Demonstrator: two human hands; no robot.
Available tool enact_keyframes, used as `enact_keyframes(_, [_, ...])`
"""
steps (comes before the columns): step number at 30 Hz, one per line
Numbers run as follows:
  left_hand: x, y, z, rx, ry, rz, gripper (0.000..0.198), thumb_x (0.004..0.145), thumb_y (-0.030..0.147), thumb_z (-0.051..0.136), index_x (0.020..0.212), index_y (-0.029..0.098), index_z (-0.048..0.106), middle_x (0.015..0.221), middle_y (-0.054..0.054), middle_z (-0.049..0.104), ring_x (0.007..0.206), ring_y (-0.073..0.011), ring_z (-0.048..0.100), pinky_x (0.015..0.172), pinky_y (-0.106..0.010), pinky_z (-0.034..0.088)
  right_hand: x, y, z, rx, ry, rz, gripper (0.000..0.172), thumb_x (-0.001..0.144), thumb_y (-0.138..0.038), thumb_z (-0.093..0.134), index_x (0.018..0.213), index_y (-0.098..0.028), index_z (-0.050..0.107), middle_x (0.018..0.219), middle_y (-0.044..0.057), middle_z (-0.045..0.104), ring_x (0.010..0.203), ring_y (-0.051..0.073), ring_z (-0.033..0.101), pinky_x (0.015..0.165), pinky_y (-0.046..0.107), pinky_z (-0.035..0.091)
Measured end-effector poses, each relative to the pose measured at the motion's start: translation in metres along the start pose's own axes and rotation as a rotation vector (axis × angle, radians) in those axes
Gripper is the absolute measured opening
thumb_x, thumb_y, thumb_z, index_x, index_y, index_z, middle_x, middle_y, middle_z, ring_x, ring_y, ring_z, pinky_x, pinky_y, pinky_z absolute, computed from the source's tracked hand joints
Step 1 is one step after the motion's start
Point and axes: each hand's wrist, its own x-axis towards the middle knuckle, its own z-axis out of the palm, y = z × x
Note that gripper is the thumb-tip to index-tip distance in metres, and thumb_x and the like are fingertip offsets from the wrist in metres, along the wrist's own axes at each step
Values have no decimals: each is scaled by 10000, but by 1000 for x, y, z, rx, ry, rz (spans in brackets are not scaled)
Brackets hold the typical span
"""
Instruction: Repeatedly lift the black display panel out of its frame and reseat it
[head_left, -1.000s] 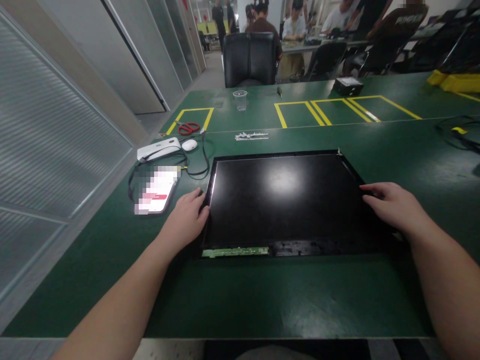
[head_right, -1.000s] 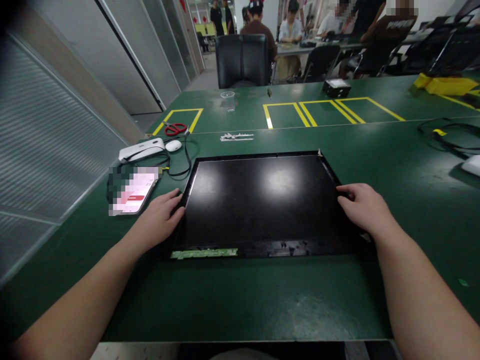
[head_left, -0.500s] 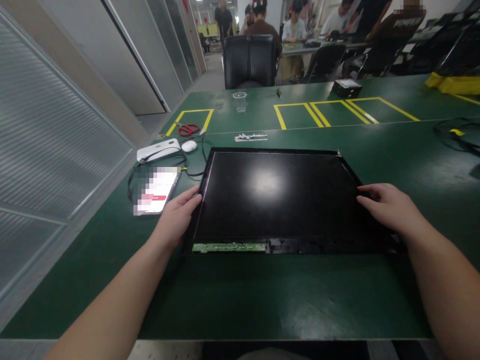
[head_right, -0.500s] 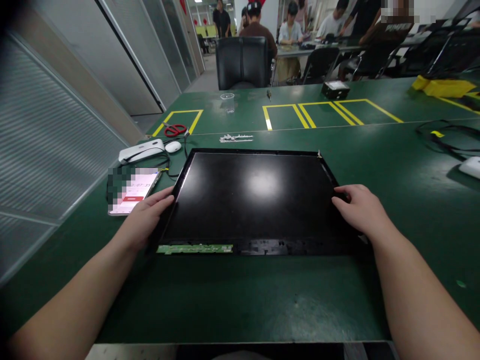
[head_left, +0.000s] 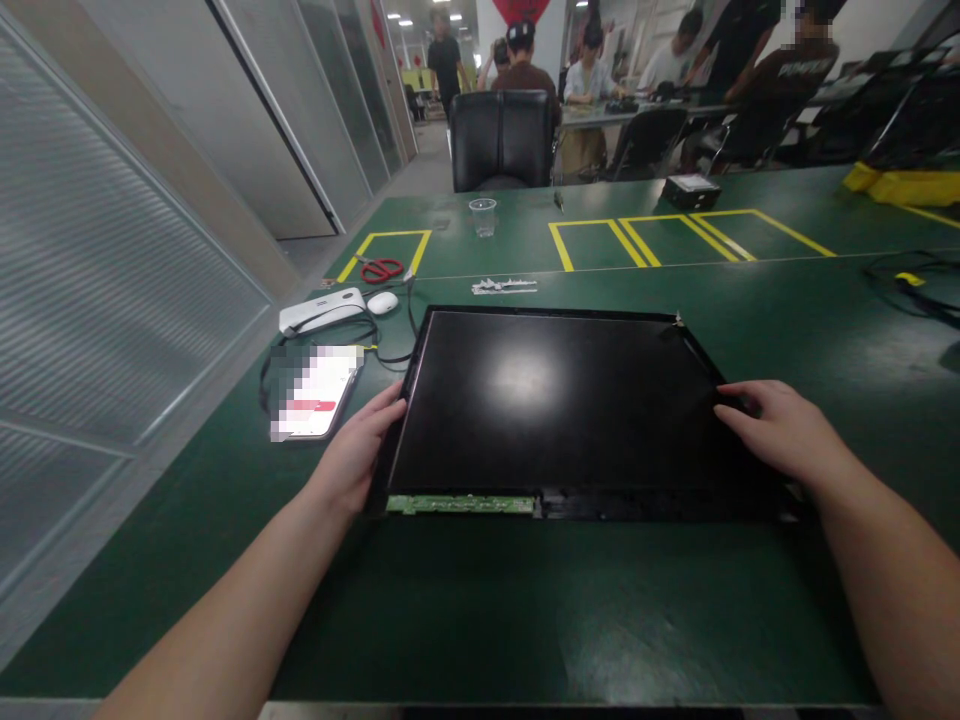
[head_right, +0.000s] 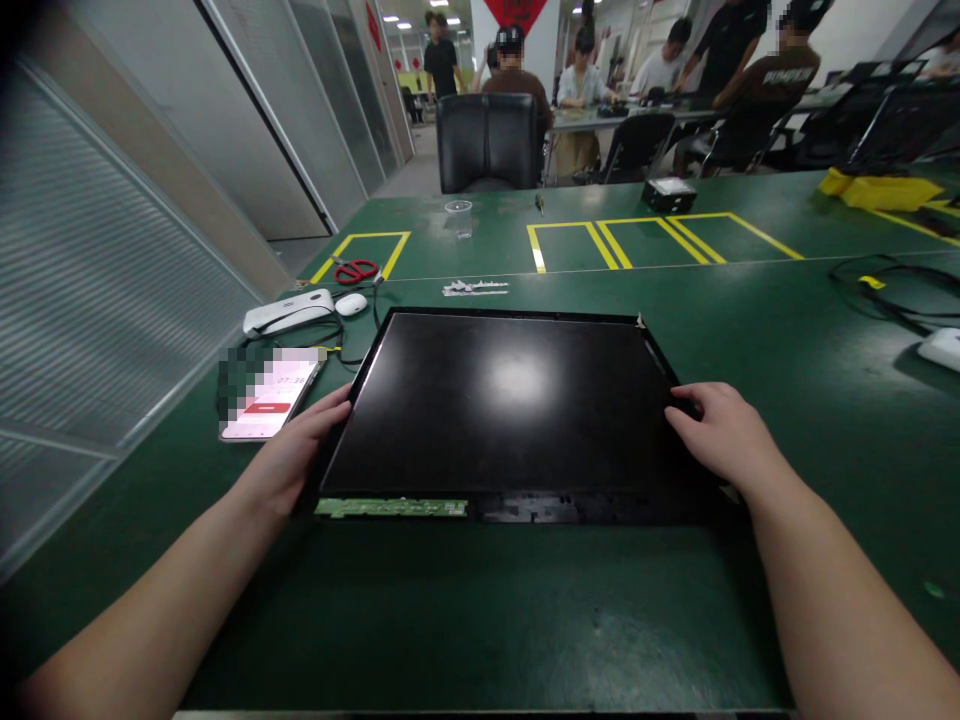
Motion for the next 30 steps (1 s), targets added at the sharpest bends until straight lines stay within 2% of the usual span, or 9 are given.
enact_keyframes(4, [2,-2,-2,-43,-102,-9,634,939,41,666,1560,158,605,940,-92,864,672,-239,833,575,-287,678,0,0,1,-20,0,-3,433,792,-444,626,1095,-185,793,1211,178,723,1125,344,722,1037,486,569])
enact_keyframes(8, [5,-5,-10,8,-144,0,1008,791,2,823,1679,270,430,1036,-72,865,630,-232,818,515,-275,653,1,2,2,-16,2,-20,434,803,-443,612,1103,-185,791,1229,179,734,1199,353,705,1077,489,550])
enact_keyframes(10, [5,-6,-12,29,-137,25,1085,770,-1,844,1700,316,385,1059,-60,865,584,-215,797,476,-260,627,1,3,2,-15,6,-23,424,805,-438,612,1100,-191,789,1229,176,739,1198,354,706,1074,494,552])
enact_keyframes(12, [5,-5,-12,38,-136,50,988,775,9,848,1650,284,483,1054,-64,866,566,-197,783,458,-238,603,1,3,3,-15,11,-26,423,805,-439,613,1100,-190,787,1226,179,740,1178,356,714,1064,503,557])
enact_keyframes(15, [2,-4,-9,43,-138,48,677,804,45,846,1448,193,697,1004,-77,869,606,-189,791,463,-212,587,2,4,3,-17,13,-32,430,803,-444,608,1096,-187,788,1220,187,739,1172,365,717,1065,517,558])
enact_keyframes(18, [0,-4,-6,60,-131,60,491,787,74,874,1261,180,802,958,-62,872,608,-182,784,464,-206,580,4,6,3,-18,5,-47,403,798,-436,599,1066,-203,790,1210,179,747,1229,368,699,1090,513,551])
enact_keyframes(23, [0,-4,-9,74,-162,123,469,664,53,921,1109,191,861,941,-43,876,569,-165,758,458,-200,565,5,7,3,-20,-5,-55,395,802,-440,601,1058,-207,791,1214,183,747,1235,368,700,1096,513,554])
enact_keyframes(26, [0,-4,-11,104,-173,116,507,651,44,888,1134,198,868,914,-40,874,564,-171,755,441,-198,547,5,7,3,-19,-6,-55,389,806,-435,607,1063,-207,790,1221,182,746,1204,363,712,1084,520,562])
enact_keyframes(30, [2,-3,-12,124,-183,131,551,666,51,804,1198,183,860,981,-59,880,628,-200,786,444,-210,550,5,7,3,-21,-4,-54,373,811,-431,616,1058,-210,786,1226,177,746,1233,359,700,1099,515,554])
